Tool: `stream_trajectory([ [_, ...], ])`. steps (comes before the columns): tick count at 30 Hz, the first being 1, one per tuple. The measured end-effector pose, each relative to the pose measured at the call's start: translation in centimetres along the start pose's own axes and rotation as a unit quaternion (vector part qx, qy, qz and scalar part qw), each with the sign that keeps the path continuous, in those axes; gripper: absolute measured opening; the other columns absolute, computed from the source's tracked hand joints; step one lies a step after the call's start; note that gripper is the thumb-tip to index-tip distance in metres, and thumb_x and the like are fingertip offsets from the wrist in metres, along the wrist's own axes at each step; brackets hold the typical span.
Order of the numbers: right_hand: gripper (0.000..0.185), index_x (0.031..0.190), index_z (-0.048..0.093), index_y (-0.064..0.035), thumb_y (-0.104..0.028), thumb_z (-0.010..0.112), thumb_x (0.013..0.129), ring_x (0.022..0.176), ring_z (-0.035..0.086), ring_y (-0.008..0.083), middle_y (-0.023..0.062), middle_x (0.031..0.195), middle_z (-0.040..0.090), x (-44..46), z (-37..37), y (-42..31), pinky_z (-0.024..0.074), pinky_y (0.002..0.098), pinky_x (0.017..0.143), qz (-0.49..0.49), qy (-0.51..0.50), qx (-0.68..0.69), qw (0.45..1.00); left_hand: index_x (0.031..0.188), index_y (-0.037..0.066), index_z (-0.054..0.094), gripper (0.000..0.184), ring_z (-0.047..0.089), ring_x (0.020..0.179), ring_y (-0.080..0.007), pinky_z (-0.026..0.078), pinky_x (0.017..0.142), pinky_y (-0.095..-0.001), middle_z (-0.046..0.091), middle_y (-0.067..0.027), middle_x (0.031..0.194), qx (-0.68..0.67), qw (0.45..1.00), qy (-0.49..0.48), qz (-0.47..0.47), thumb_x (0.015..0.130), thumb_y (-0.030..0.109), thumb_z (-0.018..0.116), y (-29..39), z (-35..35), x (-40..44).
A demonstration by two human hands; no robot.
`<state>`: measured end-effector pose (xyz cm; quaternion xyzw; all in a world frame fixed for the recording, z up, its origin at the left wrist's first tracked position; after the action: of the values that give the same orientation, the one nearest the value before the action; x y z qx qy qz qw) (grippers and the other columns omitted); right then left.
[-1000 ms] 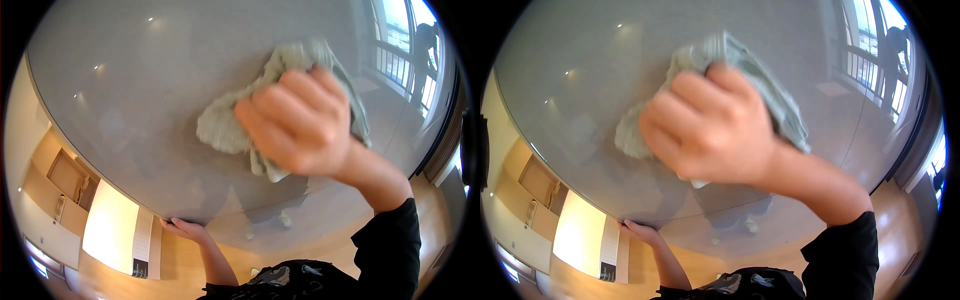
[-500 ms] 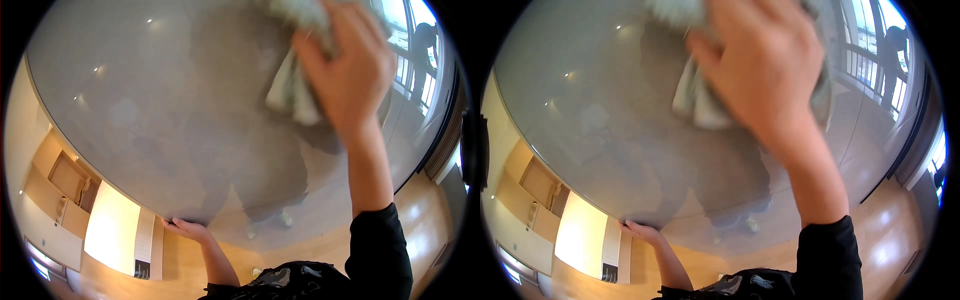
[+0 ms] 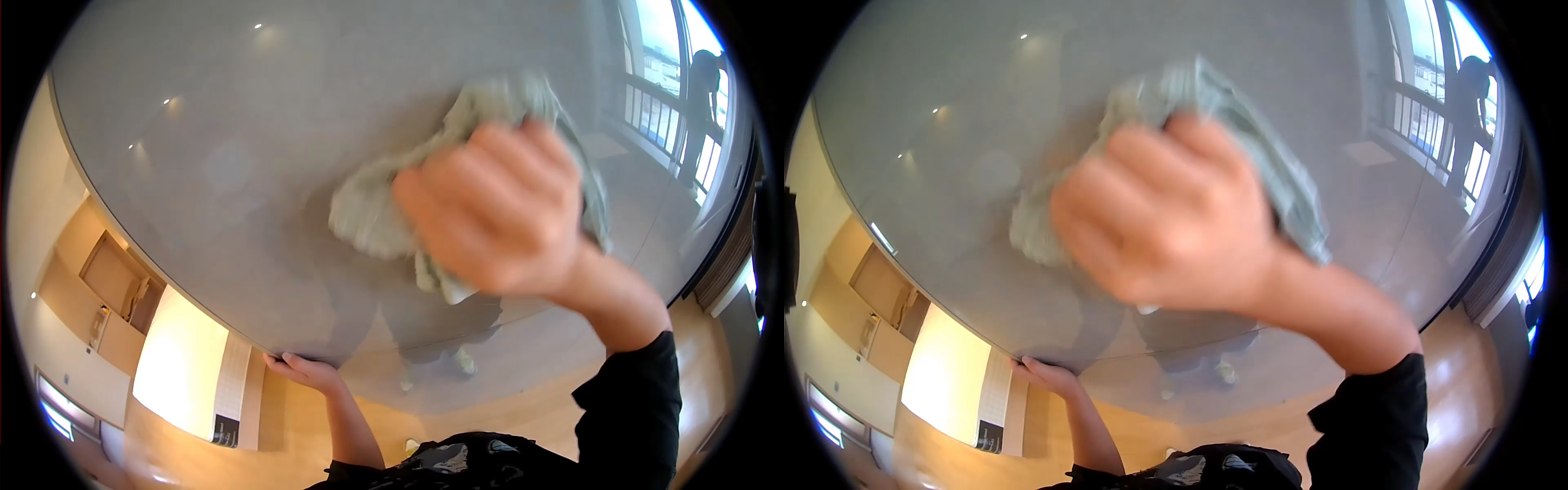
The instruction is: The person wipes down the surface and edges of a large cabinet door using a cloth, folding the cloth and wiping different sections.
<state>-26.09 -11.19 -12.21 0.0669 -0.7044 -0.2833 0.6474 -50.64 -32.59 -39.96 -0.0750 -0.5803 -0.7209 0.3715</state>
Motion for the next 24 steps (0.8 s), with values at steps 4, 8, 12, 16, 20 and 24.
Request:
stream_trajectory([
  [4,0.026,0.08,0.073,-0.0075,-0.005,0.068,0.055,0.064,0.059,0.0213,0.005,0.078,0.062,1.8,0.5,2.6,0.0409,0.0321,0.053,0.06,0.095,-0.007,0.994,0.146,-0.005,0.032,0.057,0.047,0.124,-0.0316,0.041,0.102,-0.0418,0.044,-0.022,0.14,-0.04,0.999,-0.004,-0.015,0.103,0.032,0.037,-0.3,0.0,0.5],
  [8,0.022,0.082,0.07,-0.0081,-0.006,0.069,0.06,0.067,0.063,0.0227,0.0063,0.078,0.064,0.4,0.6,-1.1,0.0477,0.0345,0.059,-0.007,-0.003,0.004,1.0,0.146,-0.004,0.033,0.056,0.047,0.124,-0.0314,0.042,0.102,-0.0421,0.043,-0.0221,0.14,0.006,1.0,0.015,-0.006,0.103,0.031,0.037,-0.6,-0.2,0.3],
  [12,0.024,0.084,0.07,-0.0084,-0.006,0.071,0.061,0.066,0.063,0.0244,0.006,0.076,0.064,1.7,0.5,3.1,0.0482,0.0344,0.058,0.086,0.126,-0.034,0.988,0.144,-0.005,0.034,0.054,0.048,0.123,-0.0306,0.043,0.101,-0.0417,0.043,-0.022,0.141,-0.02,1.0,0.014,-0.012,0.103,0.03,0.037,-1.0,0.0,0.5],
  [16,0.028,0.077,0.07,-0.0078,-0.012,0.069,0.049,0.059,0.052,0.0199,0.0022,0.073,0.057,0.2,1.0,-2.0,0.038,0.0313,0.051,-0.033,0.015,0.032,0.999,0.143,-0.006,0.036,0.054,0.049,0.12,-0.0305,0.043,0.1,-0.0416,0.045,-0.022,0.138,-0.037,0.999,0.02,-0.02,0.103,0.03,0.037,-0.6,0.5,0.4],
  [20,0.032,0.073,0.068,-0.0092,-0.016,0.06,0.043,0.059,0.048,0.0166,-0.0003,0.074,0.054,2.0,1.9,1.2,0.0332,0.0303,0.051,0.028,0.097,0.003,0.995,0.14,-0.007,0.039,0.053,0.05,0.119,-0.0322,0.044,0.099,-0.0429,0.048,-0.0233,0.134,0.028,0.999,0.035,0.017,0.102,0.031,0.037,-1.5,-0.6,1.0],
  [24,0.034,0.079,0.068,-0.0107,-0.017,0.063,0.046,0.063,0.048,0.015,-0.0008,0.077,0.055,1.2,2.0,-0.9,0.0306,0.0302,0.053,0.065,0.08,0.027,0.994,0.138,-0.008,0.041,0.053,0.051,0.119,-0.0343,0.044,0.099,-0.0441,0.051,-0.0249,0.131,0.001,1.0,0.005,0.03,0.102,0.031,0.038,-2.7,-0.7,1.9],
])
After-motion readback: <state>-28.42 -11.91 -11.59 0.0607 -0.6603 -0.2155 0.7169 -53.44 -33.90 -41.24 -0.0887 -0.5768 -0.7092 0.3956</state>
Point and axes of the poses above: each hand's wrist, its own x-axis towards the middle knuckle, its own z-axis out of the palm, y = z × x, the point moved 3 cm from there along x, towards the middle knuckle
